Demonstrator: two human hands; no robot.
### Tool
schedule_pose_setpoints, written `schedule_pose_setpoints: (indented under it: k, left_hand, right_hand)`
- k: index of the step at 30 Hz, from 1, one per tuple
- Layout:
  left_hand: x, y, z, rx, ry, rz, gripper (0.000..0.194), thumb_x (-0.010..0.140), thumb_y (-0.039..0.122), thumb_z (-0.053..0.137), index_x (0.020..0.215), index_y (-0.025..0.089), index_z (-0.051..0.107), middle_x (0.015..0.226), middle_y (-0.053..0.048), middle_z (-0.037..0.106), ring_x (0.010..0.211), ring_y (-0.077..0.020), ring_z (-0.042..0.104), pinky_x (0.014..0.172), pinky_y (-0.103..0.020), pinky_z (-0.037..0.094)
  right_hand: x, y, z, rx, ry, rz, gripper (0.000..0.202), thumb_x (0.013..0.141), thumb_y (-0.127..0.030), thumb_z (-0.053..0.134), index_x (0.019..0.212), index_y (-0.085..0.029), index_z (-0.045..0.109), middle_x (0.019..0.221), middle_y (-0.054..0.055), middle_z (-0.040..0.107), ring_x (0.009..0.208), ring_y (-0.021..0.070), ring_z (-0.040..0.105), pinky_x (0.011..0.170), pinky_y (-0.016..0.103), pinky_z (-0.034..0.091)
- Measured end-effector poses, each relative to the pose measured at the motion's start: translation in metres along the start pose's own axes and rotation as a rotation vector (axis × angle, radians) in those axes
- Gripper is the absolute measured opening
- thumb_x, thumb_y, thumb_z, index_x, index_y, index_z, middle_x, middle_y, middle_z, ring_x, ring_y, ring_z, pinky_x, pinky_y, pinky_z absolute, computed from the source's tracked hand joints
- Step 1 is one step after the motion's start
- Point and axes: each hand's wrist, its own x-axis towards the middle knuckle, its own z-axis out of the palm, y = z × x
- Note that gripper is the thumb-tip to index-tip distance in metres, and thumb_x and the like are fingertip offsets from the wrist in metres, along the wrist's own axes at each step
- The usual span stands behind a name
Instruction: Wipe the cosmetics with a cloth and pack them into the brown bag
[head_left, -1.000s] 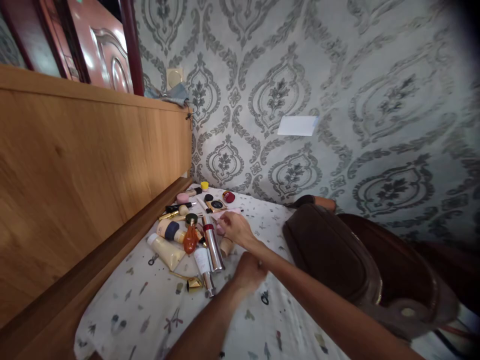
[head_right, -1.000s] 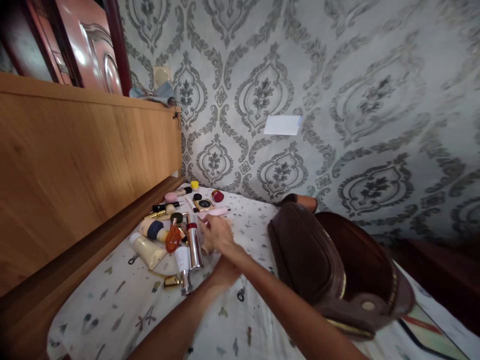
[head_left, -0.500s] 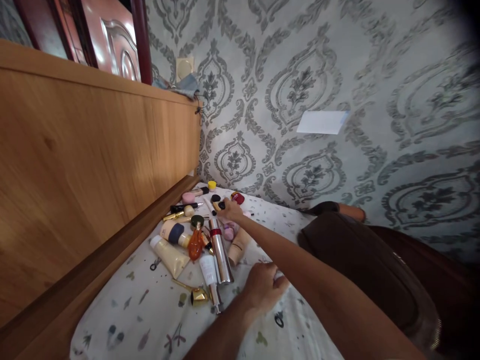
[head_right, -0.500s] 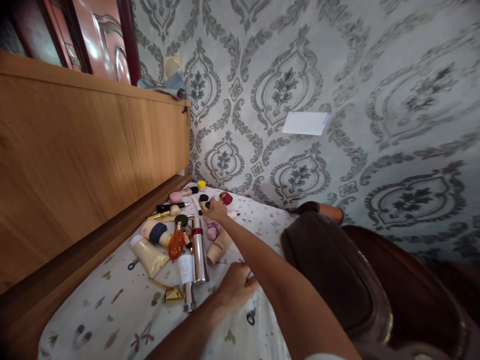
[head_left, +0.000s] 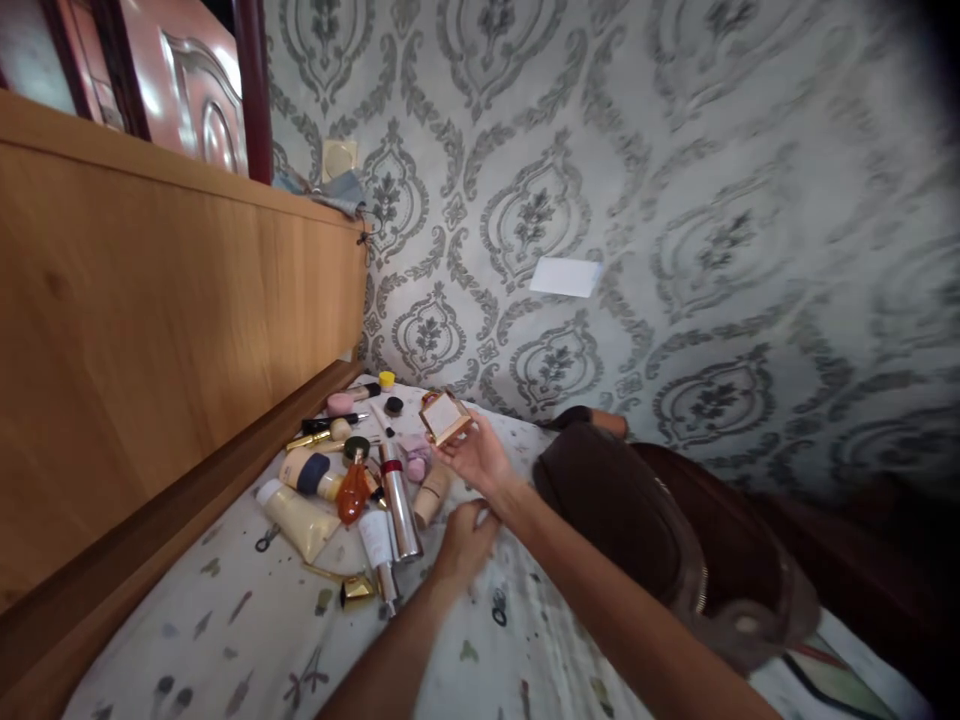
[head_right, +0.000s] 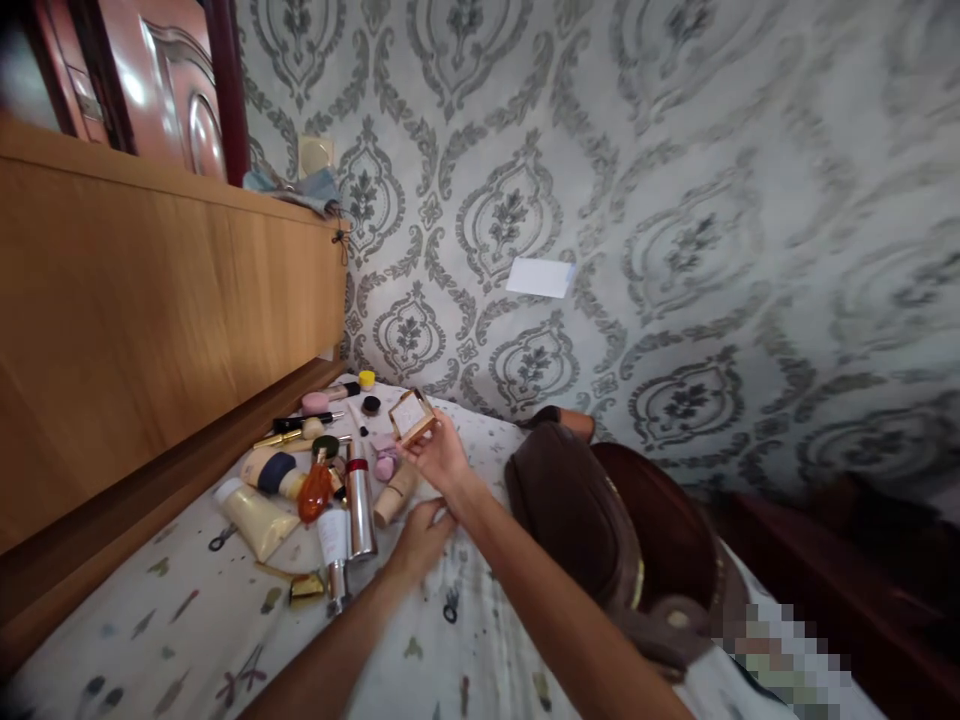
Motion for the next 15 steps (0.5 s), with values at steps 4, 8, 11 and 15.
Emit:
schedule_pose_setpoints:
  k: [4, 8, 11, 15]
  left_hand:
    - [-0.001, -0.001, 0.000, -0.084, 0.059, -0.037, 0.025, 0.078, 0.040, 0.057, 0.080, 0.017, 0.069, 0.069, -0.003, 0.069, 0.075, -0.0234, 0.063, 0.071, -0.033, 0.047]
    - [-0.007, 0.000, 0.001, -0.231, 0.125, -0.068, 0.027, 0.075, 0.046, 0.060, 0.072, 0.020, 0.067, 0.065, -0.002, 0.067, 0.074, -0.0224, 0.063, 0.069, -0.031, 0.047]
    - [-0.006, -0.001, 0.000, -0.366, 0.212, -0.111, 0.029, 0.071, 0.048, 0.066, 0.065, 0.020, 0.063, 0.063, -0.002, 0.066, 0.067, -0.0206, 0.062, 0.062, -0.029, 0.047]
    - [0.000, 0.003, -0.005, -0.560, 0.326, -0.117, 0.029, 0.073, 0.047, 0.062, 0.080, 0.019, 0.063, 0.074, -0.001, 0.067, 0.069, -0.0155, 0.062, 0.061, -0.025, 0.048]
  right_hand:
    - [-0.057, -0.004, -0.025, 0.213, -0.052, 0.066, 0.054, 0.086, -0.066, 0.031, 0.101, -0.022, 0.059, 0.105, 0.012, 0.071, 0.098, 0.0266, 0.068, 0.083, 0.044, 0.054]
    - [-0.106, 0.000, -0.042, 0.332, -0.009, 0.042, 0.048, 0.084, -0.062, 0.042, 0.104, -0.023, 0.062, 0.107, 0.009, 0.071, 0.096, 0.0275, 0.068, 0.081, 0.046, 0.055]
    - [-0.135, 0.015, -0.051, 0.376, 0.042, 0.006, 0.042, 0.081, -0.057, 0.055, 0.105, -0.023, 0.063, 0.102, 0.007, 0.072, 0.092, 0.0261, 0.069, 0.080, 0.044, 0.056]
    - [-0.162, 0.047, -0.059, 0.296, 0.161, -0.035, 0.037, 0.076, -0.049, 0.067, 0.104, -0.024, 0.064, 0.100, 0.003, 0.071, 0.087, 0.0209, 0.066, 0.079, 0.038, 0.055]
